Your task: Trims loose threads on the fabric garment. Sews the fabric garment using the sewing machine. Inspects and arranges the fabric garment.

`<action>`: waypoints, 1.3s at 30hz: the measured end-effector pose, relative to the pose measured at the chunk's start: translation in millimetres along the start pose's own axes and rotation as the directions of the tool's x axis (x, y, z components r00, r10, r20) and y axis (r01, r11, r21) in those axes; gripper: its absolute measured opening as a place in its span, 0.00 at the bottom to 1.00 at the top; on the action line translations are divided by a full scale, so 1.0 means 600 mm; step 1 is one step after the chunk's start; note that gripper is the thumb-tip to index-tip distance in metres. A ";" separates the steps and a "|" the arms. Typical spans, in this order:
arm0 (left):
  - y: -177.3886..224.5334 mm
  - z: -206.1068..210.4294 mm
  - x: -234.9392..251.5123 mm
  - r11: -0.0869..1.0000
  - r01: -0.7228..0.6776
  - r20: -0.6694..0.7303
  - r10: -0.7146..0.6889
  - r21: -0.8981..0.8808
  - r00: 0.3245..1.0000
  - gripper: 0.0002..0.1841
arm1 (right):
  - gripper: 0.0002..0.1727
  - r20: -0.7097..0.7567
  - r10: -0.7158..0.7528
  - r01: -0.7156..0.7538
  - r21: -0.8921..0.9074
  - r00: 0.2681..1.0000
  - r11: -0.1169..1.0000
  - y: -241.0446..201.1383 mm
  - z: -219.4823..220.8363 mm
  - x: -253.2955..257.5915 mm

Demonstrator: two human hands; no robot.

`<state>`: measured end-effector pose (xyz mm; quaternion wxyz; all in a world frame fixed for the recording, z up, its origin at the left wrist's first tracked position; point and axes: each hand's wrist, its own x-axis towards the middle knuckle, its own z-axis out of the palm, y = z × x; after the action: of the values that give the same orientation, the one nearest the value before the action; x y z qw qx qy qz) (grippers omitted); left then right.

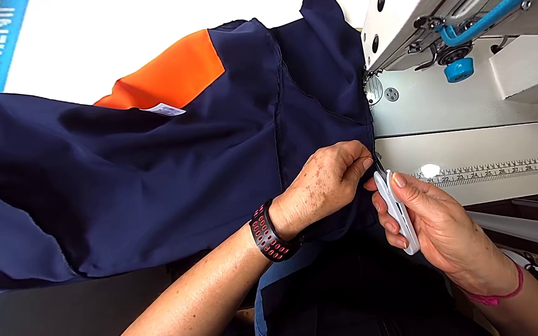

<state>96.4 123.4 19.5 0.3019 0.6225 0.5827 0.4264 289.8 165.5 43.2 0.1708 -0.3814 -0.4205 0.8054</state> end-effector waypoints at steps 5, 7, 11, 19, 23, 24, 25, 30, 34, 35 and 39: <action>-0.001 0.002 0.001 1.000 -0.010 0.000 0.010 0.004 1.000 0.11 | 0.22 0.038 0.066 -0.072 0.176 0.997 0.982 0.004 0.004 0.001; -0.003 0.002 0.000 1.000 -0.026 -0.003 0.026 0.003 1.000 0.11 | 0.23 0.064 0.070 -0.082 0.220 0.996 0.972 0.006 0.004 0.000; -0.004 0.003 0.001 0.999 -0.032 -0.004 0.032 -0.003 0.999 0.11 | 0.21 0.010 0.064 -0.065 0.190 0.998 0.980 0.007 0.008 0.002; -0.006 0.003 0.000 0.999 -0.046 -0.003 0.046 0.002 0.999 0.10 | 0.20 -0.016 0.037 -0.034 0.150 0.999 0.988 0.010 0.012 0.001; -0.007 0.003 -0.001 0.998 -0.057 -0.003 0.057 -0.002 0.998 0.10 | 0.18 -0.057 0.006 0.001 0.135 0.998 0.991 0.015 0.014 0.001; -0.008 0.003 -0.001 0.998 -0.058 -0.004 0.058 -0.003 0.998 0.10 | 0.19 -0.053 0.009 -0.002 0.141 0.999 0.990 0.014 0.013 0.001; -0.009 0.003 -0.001 0.998 -0.055 -0.005 0.055 -0.005 0.998 0.10 | 0.19 -0.043 0.014 -0.008 0.144 0.999 0.990 0.011 0.010 0.000; -0.008 0.002 0.000 1.000 -0.001 -0.014 0.001 0.004 1.000 0.10 | 0.16 -0.034 -0.261 0.249 -0.204 0.965 0.947 -0.003 -0.025 -0.003; -0.008 0.003 0.001 1.000 -0.005 0.008 0.004 0.020 1.000 0.10 | 0.13 -0.117 -0.460 0.316 -0.578 0.880 0.752 -0.016 -0.021 0.034; -0.007 0.003 0.001 1.000 -0.002 0.006 0.002 0.016 1.000 0.10 | 0.06 -0.113 -0.446 0.315 -0.559 0.888 0.767 -0.019 -0.015 0.045; -0.004 0.001 0.002 0.998 0.063 -0.054 -0.061 0.025 0.997 0.09 | 0.07 -0.120 -0.425 0.293 -0.559 0.897 0.775 -0.024 -0.012 0.070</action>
<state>95.9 124.8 17.1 0.2912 0.5967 0.6151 0.4253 267.4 202.8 32.7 0.2604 -0.4195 -0.6667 0.5584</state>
